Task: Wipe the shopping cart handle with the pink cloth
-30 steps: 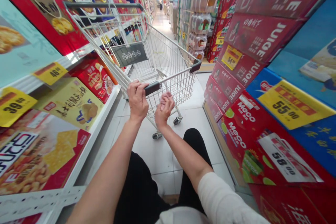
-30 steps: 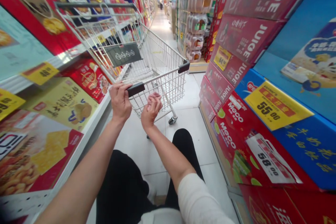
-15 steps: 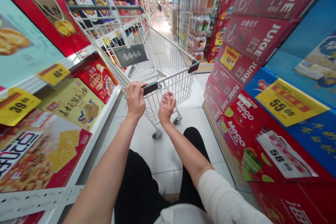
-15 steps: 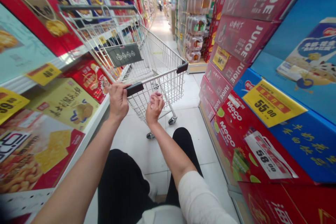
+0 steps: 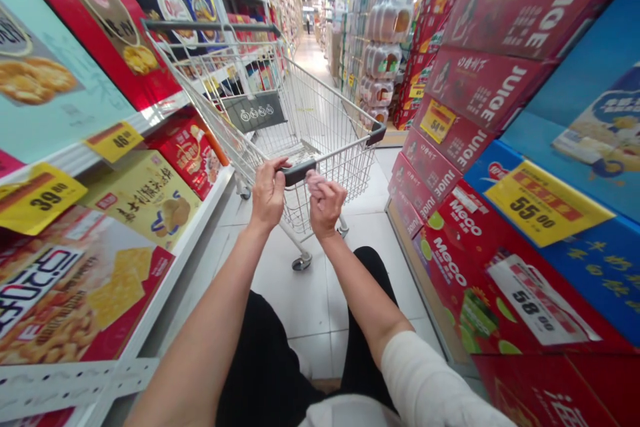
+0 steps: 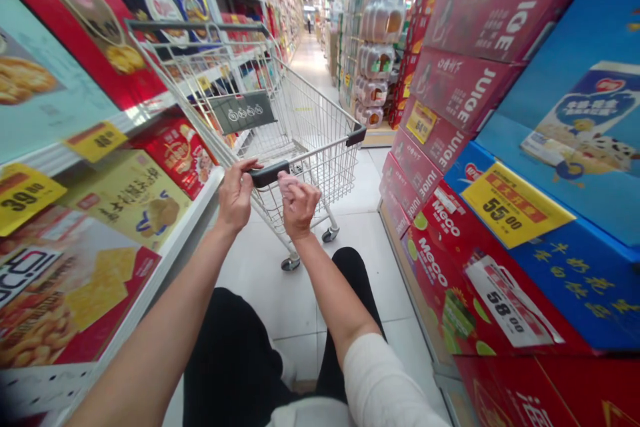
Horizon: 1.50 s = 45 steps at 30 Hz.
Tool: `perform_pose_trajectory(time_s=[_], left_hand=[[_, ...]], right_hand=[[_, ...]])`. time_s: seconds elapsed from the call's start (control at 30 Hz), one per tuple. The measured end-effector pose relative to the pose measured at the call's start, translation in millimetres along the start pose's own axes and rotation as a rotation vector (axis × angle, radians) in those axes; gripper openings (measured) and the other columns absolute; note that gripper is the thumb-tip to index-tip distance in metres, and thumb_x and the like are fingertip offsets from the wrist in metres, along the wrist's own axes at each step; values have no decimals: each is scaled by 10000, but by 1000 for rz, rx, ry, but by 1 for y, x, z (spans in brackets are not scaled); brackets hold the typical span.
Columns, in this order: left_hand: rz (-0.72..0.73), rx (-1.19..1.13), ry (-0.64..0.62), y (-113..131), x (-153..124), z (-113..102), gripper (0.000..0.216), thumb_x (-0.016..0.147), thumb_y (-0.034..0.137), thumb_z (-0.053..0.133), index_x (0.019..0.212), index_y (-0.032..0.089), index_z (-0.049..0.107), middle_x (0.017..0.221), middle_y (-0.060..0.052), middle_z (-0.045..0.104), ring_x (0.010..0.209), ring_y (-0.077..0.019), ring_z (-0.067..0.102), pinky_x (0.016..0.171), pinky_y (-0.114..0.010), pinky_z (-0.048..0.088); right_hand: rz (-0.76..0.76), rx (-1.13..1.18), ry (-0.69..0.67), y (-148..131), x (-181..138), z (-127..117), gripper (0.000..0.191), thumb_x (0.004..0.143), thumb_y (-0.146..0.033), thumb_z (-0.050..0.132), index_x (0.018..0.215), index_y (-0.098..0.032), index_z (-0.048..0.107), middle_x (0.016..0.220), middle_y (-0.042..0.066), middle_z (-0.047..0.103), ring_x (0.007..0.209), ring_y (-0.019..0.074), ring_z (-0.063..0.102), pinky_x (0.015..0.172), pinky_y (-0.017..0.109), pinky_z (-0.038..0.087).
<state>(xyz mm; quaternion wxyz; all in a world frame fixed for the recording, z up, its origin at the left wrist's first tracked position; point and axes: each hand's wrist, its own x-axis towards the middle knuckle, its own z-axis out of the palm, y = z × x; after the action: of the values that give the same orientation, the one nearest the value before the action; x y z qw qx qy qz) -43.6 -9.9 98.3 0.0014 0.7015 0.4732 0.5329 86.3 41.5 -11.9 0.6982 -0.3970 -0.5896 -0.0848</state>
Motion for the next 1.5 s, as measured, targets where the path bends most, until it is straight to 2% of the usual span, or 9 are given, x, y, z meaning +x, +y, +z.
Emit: perform_pose_trajectory(time_s=[0.1, 0.3, 0.47, 0.57, 0.83, 0.97, 1.1, 1.23, 1.5], left_hand=[[-26, -85, 27, 5, -3, 4, 551, 1071, 612, 302, 1326, 237, 616, 1212, -106, 738, 1220, -253, 644, 1131, -474, 475], [-87, -274, 27, 4, -5, 5, 639, 1038, 715, 261, 1328, 246, 583, 1274, -119, 724, 1222, -246, 688, 1026, -432, 577], [-29, -223, 50, 6, -5, 4, 649, 1049, 703, 226, 1304, 224, 582, 1246, -130, 751, 1285, -259, 672, 1187, -495, 453], [-47, -212, 72, 8, -5, 7, 648, 1049, 705, 225, 1307, 225, 575, 1277, -133, 745, 1304, -261, 667, 1189, -492, 444], [-39, -219, 121, 10, -6, 10, 638, 1054, 697, 223, 1333, 225, 549, 1324, -135, 732, 1333, -244, 651, 1199, -473, 444], [-51, -209, 115, 5, -7, 9, 642, 1050, 702, 226, 1324, 231, 565, 1327, -138, 726, 1309, -256, 666, 1176, -477, 469], [-84, -187, 165, 1, -9, 12, 675, 1030, 739, 235, 1345, 240, 562, 1333, -147, 714, 1240, -266, 700, 1072, -448, 544], [-55, -168, 156, 4, -8, 12, 686, 1032, 738, 219, 1342, 241, 575, 1394, -142, 678, 1323, -258, 652, 1153, -449, 493], [-57, -182, 167, 7, -9, 15, 642, 1046, 705, 222, 1307, 239, 578, 1218, -125, 746, 1233, -252, 676, 1147, -474, 468]], right_hand=[[99, -3, 139, -25, -3, 8, 279, 1011, -163, 478, 1215, -179, 668, 1150, 143, 617, 1178, 240, 588, 1047, 452, 543], [-223, 68, -244, -51, -21, 12, 193, 989, -163, 595, 1130, -221, 713, 1136, 111, 683, 1158, 219, 638, 1091, 404, 530], [84, 22, -33, -14, 27, -2, 261, 1008, -165, 504, 1138, -222, 724, 1150, 150, 638, 1233, 286, 599, 1109, 546, 502], [163, 8, -33, -9, 59, -7, 350, 987, -131, 439, 1226, -189, 688, 1282, 182, 613, 1333, 299, 554, 1139, 573, 480], [-118, -18, -253, -62, 58, -9, 383, 936, -41, 478, 1212, -241, 652, 1231, 90, 691, 1347, 253, 581, 1162, 516, 476], [-49, 74, -203, -63, 67, -11, 404, 933, -35, 450, 1254, -203, 630, 1267, 119, 610, 1286, 221, 608, 1112, 430, 539], [-198, 154, -356, -62, 79, -11, 389, 938, -71, 507, 1271, -228, 633, 1313, 98, 609, 1311, 216, 594, 1120, 406, 543], [-259, 70, -429, -52, 86, -14, 489, 902, -50, 525, 1344, -237, 618, 1471, 108, 557, 1431, 266, 502, 1171, 480, 486], [-59, 5, -158, -36, 27, 1, 361, 935, -86, 494, 1213, -189, 700, 1294, 160, 562, 1276, 261, 549, 1124, 440, 505]])
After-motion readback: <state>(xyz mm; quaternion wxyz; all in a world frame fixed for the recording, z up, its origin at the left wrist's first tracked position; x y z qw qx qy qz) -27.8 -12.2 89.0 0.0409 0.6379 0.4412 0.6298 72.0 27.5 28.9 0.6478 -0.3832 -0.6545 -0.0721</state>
